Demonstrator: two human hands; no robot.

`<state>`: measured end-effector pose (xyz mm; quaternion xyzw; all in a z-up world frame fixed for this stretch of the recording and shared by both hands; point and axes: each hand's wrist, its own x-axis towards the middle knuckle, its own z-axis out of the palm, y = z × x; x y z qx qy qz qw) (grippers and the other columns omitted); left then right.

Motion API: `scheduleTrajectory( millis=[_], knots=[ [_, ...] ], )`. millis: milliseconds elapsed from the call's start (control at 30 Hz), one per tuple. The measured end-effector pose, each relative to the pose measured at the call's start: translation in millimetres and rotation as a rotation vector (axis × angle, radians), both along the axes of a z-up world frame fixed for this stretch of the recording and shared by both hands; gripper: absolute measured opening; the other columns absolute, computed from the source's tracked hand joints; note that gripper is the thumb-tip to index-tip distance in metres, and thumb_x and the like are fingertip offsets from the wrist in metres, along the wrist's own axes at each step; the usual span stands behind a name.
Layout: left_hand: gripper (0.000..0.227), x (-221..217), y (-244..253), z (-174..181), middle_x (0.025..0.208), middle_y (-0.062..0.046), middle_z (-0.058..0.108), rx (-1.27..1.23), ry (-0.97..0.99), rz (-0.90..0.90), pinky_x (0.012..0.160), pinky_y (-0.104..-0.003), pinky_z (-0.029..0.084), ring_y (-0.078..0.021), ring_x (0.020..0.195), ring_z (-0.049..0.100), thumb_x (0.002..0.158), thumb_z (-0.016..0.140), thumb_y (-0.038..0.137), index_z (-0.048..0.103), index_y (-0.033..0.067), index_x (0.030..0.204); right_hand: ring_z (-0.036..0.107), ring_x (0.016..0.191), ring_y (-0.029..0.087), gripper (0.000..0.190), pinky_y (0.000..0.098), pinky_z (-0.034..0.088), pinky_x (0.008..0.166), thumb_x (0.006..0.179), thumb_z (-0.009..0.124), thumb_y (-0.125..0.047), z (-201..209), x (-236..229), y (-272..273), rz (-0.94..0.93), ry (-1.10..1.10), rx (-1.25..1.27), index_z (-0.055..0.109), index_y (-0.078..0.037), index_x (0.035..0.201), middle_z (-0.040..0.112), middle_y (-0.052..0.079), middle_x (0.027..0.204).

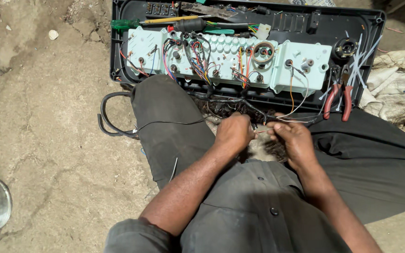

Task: The person sits on the floor and works on an open electronic control box, stripping wire ends with pliers and twisting wires together by hand.

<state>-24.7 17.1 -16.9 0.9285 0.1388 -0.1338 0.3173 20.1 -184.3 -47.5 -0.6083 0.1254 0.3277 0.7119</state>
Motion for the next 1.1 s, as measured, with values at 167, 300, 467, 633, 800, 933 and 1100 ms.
scheduleTrajectory(
  millis=[167, 300, 467, 633, 800, 933, 1100],
  knots=[
    [0.014, 4.6, -1.0, 13.5, 0.092, -0.021, 0.075, 0.061, 0.162, -0.252, 0.076, -0.051, 0.058, -0.039, 0.089, 0.074, 0.085, 0.069, 0.017, 0.076, 0.0064, 0.092, 0.069, 0.087, 0.016, 0.037, 0.0266, 0.056, 0.076, 0.098, 0.064, -0.012, 1.6, -5.0, 3.8, 0.091, 0.057, -0.004, 0.062, 0.006, 0.131, 0.073, 0.013, 0.106],
    [0.021, 7.1, 2.2, 34.5, 0.088, -0.02, 0.074, 0.051, 0.149, -0.198, 0.075, -0.051, 0.057, -0.0383, 0.086, 0.073, 0.087, 0.069, 0.026, 0.075, 0.006, 0.091, 0.073, 0.086, 0.021, 0.04, 0.0286, 0.057, 0.077, 0.108, 0.059, -0.025, -0.3, 1.9, 13.2, 0.062, 0.169, 0.061, 0.065, 0.013, 0.118, 0.075, 0.018, 0.098],
    [0.017, 52.7, 44.4, 66.6, 0.083, -0.015, 0.074, -0.036, -0.342, 0.141, 0.075, -0.051, 0.056, -0.0381, 0.08, 0.072, 0.093, 0.06, 0.02, 0.076, 0.0156, 0.096, 0.071, 0.083, 0.017, 0.024, 0.0286, 0.057, 0.075, 0.1, 0.064, -0.014, -5.9, 6.8, 28.3, -0.053, 0.128, 0.035, 0.067, 0.002, 0.117, 0.073, 0.011, 0.097],
    [0.021, 169.1, 137.4, 50.0, 0.103, -0.015, 0.075, 0.222, -0.45, 0.196, 0.088, -0.048, 0.055, -0.0367, 0.1, 0.07, 0.09, 0.058, 0.004, 0.077, 0.0103, 0.097, 0.068, 0.079, 0.018, 0.022, 0.0296, 0.057, 0.073, 0.097, 0.065, -0.005, -22.4, 6.9, 27.8, -0.021, -0.029, -0.067, 0.066, 0.003, 0.117, 0.072, 0.013, 0.093],
    [0.034, 230.5, 177.2, -4.4, 0.115, -0.014, 0.072, 0.34, -0.514, -0.026, 0.092, -0.049, 0.051, -0.0429, 0.108, 0.061, 0.084, 0.059, 0.002, 0.08, 0.0169, 0.107, 0.067, 0.081, 0.015, 0.022, 0.0285, 0.057, 0.075, 0.096, 0.066, 0.0, -35.3, 7.4, 23.8, 0.012, -0.105, -0.078, 0.066, 0.005, 0.117, 0.071, 0.01, 0.092],
    [0.034, 254.0, 175.1, -37.8, 0.124, -0.016, 0.069, 0.481, -0.383, -0.168, 0.094, -0.061, 0.045, -0.0447, 0.116, 0.058, 0.082, 0.062, 0.009, 0.08, 0.0213, 0.108, 0.067, 0.079, 0.016, 0.021, 0.0292, 0.055, 0.073, 0.097, 0.064, 0.0, -47.1, 10.7, 19.6, 0.019, -0.085, -0.035, 0.066, 0.003, 0.117, 0.071, 0.01, 0.09],
    [0.022, 251.6, 180.5, -44.2, 0.119, -0.014, 0.071, 0.533, -0.487, -0.259, 0.096, -0.062, 0.043, -0.0371, 0.113, 0.061, 0.086, 0.064, 0.008, 0.078, 0.0147, 0.102, 0.067, 0.082, 0.016, 0.02, 0.0293, 0.055, 0.075, 0.097, 0.065, 0.0, -49.6, 7.3, 19.5, -0.002, -0.084, 0.009, 0.065, 0.003, 0.118, 0.07, 0.01, 0.091]
  ],
)
